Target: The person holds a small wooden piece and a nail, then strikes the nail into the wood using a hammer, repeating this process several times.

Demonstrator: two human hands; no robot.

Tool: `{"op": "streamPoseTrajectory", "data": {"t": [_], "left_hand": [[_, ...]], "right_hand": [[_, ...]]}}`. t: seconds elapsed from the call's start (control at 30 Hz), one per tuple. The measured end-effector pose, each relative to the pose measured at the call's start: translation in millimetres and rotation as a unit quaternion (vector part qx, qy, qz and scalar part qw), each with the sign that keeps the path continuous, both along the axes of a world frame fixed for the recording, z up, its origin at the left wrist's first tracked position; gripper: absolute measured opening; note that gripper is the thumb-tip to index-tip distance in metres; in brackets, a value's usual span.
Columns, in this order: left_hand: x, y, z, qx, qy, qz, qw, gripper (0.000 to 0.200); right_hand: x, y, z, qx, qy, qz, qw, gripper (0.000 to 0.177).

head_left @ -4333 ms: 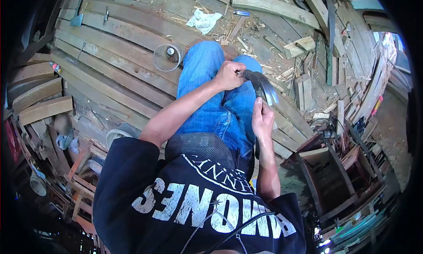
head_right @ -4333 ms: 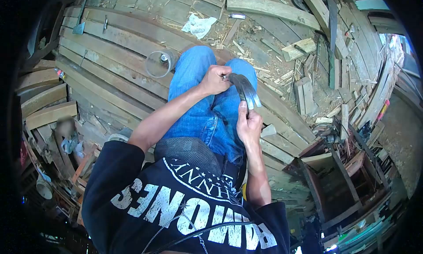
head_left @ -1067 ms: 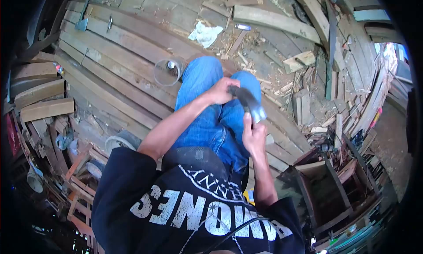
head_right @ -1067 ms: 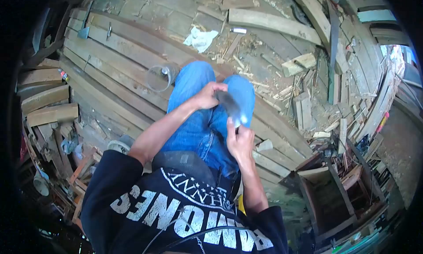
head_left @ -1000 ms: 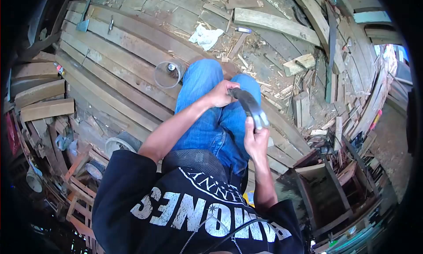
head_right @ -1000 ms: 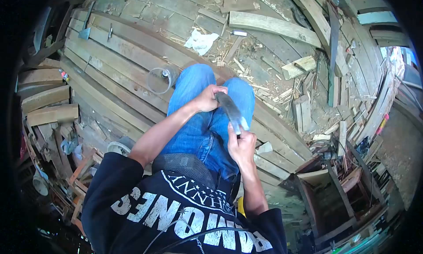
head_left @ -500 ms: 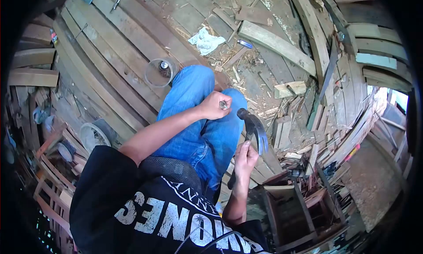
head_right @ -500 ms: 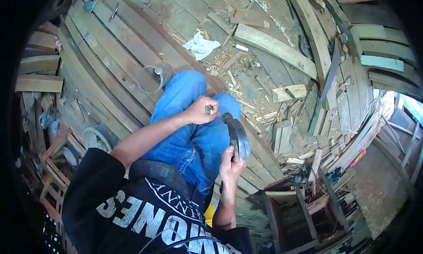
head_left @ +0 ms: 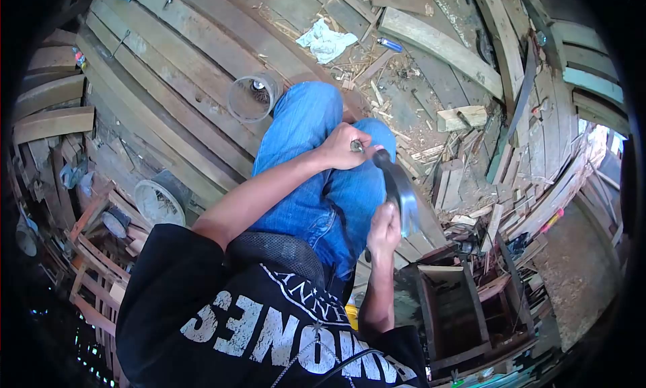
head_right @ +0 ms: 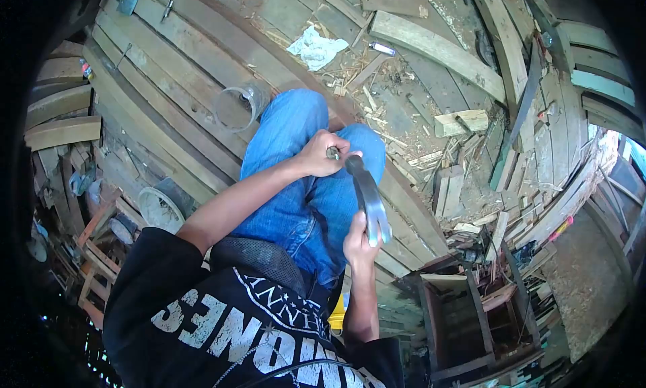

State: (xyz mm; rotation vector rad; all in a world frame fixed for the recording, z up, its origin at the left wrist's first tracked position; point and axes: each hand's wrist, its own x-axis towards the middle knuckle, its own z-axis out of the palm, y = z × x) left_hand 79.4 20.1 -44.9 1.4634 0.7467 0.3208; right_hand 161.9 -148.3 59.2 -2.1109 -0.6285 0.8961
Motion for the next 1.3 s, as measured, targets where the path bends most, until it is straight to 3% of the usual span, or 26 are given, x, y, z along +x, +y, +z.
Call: {"op": "streamPoseTrajectory", "data": {"t": [0.1, 0.17, 0.23, 0.3, 0.43, 0.53, 0.7, 0.77, 0.8, 0.9, 1.1, 1.13, 1.17, 1.23, 1.3], "left_hand": [[-1.4, 0.7, 0.0, -0.042, 0.022, 0.007, 0.999, 0.044], [2.2, -3.7, -0.2, -0.004, -0.052, 0.051, 0.997, 0.046], [-0.6, -6.5, -7.9, 0.016, -0.065, 0.052, 0.996, 0.048], [-1.6, -1.3, -3.2, -0.003, -0.013, 0.010, 1.000, 0.046], [-2.0, -5.2, -5.4, 0.026, -0.024, 0.010, 0.999, 0.045], [-1.1, -3.4, -2.2, 0.030, -0.068, 0.024, 0.997, 0.046], [-2.1, -2.7, -3.2, 0.029, -0.058, -0.002, 0.998, 0.042], [-0.9, -5.5, 0.5, -0.005, -0.066, 0.019, 0.998, 0.043], [1.1, -8.1, -1.7, 0.010, -0.086, 0.039, 0.995, 0.043], [-2.7, -4.6, -6.5, 0.053, -0.086, 0.001, 0.995, 0.040], [-6.8, -6.5, -19.2, 0.025, -0.028, -0.043, 0.998, 0.032], [-7.0, -6.1, -18.9, 0.031, -0.037, -0.046, 0.998, 0.028], [-7.1, -7.2, -18.5, 0.038, -0.045, -0.048, 0.997, 0.023], [-8.1, -11.9, -15.8, 0.052, -0.051, -0.029, 0.997, 0.013], [-4.4, -7.6, -14.1, 0.055, -0.091, -0.001, 0.994, 0.016]], "right_hand": [[7.4, 4.0, -0.5, -0.067, 0.040, 0.026, 0.997, 0.034], [0.9, 4.5, 5.1, -0.051, 0.059, -0.023, 0.997, 0.039], [2.6, 19.0, 25.0, 0.010, 0.158, -0.081, 0.984, 0.049], [6.6, 21.8, 30.0, 0.036, 0.152, -0.082, 0.984, 0.051], [14.6, 11.3, 29.8, 0.039, 0.144, -0.069, 0.986, 0.051], [15.0, 8.6, 23.9, 0.007, 0.039, -0.049, 0.998, 0.052], [9.6, 7.6, 26.7, 0.039, 0.116, -0.063, 0.990, 0.048], [4.6, -4.5, 8.2, 0.015, 0.085, -0.022, 0.996, 0.046], [5.5, -6.2, 5.5, -0.043, 0.045, -0.001, 0.998, 0.034], [1.7, -12.6, 0.0, -0.029, 0.041, 0.019, 0.999, 0.035], [2.8, -13.0, 4.8, 0.027, 0.104, -0.044, 0.993, 0.038], [4.5, -12.6, 0.5, 0.019, 0.058, -0.018, 0.998, 0.038], [3.8, -12.2, -3.3, 0.010, 0.013, 0.010, 1.000, 0.038], [5.9, 14.6, 16.6, -0.072, 0.043, 0.018, 0.996, 0.038], [7.4, 3.9, 4.6, -0.023, 0.041, 0.013, 0.999, 0.037]]}}
